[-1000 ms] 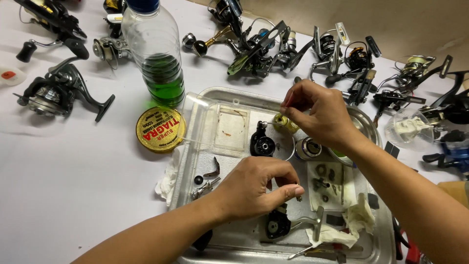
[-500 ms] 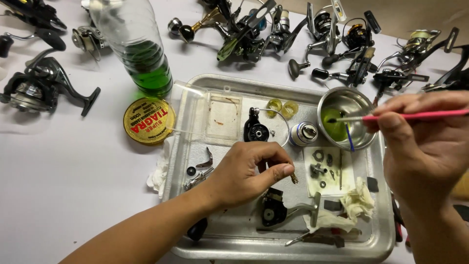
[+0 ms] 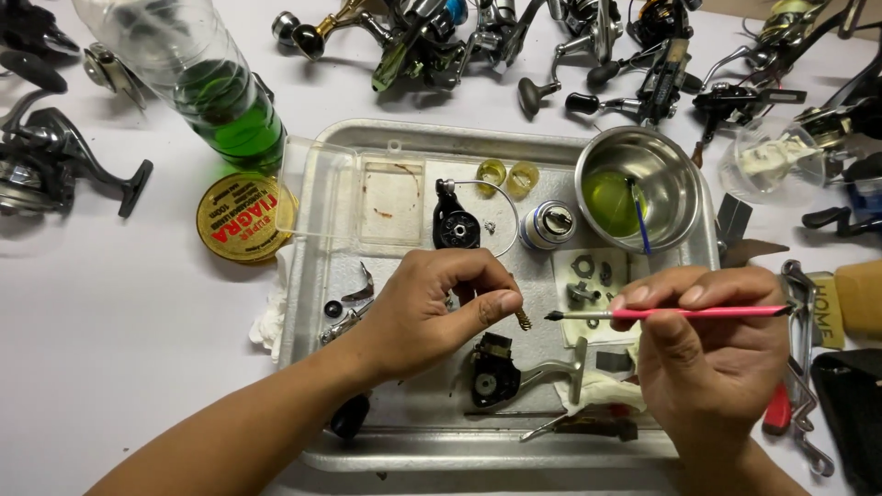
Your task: Cleaning and lubricating the internal components of a fishing reel on a workbench using a brush and cleaning solution.
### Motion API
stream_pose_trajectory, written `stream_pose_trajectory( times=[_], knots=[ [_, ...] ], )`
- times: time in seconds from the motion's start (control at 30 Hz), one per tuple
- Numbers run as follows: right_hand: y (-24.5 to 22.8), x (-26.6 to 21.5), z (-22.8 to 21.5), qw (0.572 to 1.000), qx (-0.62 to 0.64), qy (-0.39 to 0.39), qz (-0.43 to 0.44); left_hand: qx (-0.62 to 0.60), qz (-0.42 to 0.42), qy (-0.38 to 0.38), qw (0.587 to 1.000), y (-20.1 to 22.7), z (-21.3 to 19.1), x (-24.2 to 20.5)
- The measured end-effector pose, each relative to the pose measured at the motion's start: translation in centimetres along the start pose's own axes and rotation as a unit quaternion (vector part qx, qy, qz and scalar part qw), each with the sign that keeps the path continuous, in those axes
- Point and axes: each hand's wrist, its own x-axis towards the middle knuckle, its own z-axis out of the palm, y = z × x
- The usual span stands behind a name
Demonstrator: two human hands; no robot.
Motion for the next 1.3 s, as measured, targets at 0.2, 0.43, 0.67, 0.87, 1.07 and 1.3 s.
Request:
stream_pose_trajectory(
  times=[0.2,0.43,0.67,0.87,1.07,1.3],
  knots=[
    [0.4,-0.7,1.0,0.997,-0.077,-0.009,0.004,0.004,-0.008,-0.007,1.0,-0.2,0.2,0.0],
    [0.4,-1.0,1.0,0.996,-0.084,0.022,-0.034,0.0,-0.009,-0.013,1.0,-0.1,0.2,0.0],
    [0.4,-1.1,1.0,0.99,-0.128,-0.007,-0.064,-0.002,0.006,-0.023,1.0,0.0,0.3,-0.1],
    [0.4,-1.2,1.1,0.995,-0.085,-0.022,-0.051,-0.007,0.012,-0.034,0.999,0.0,0.3,-0.1],
    [0.4,-1.2,1.0,0.995,-0.076,-0.026,-0.055,-0.007,0.009,-0.036,0.999,0.1,0.4,-0.2],
    [0.6,-1.1,0.9,0.996,-0.063,-0.023,-0.051,-0.036,-0.019,-0.034,0.999,0.1,0.6,-0.2]
  ],
)
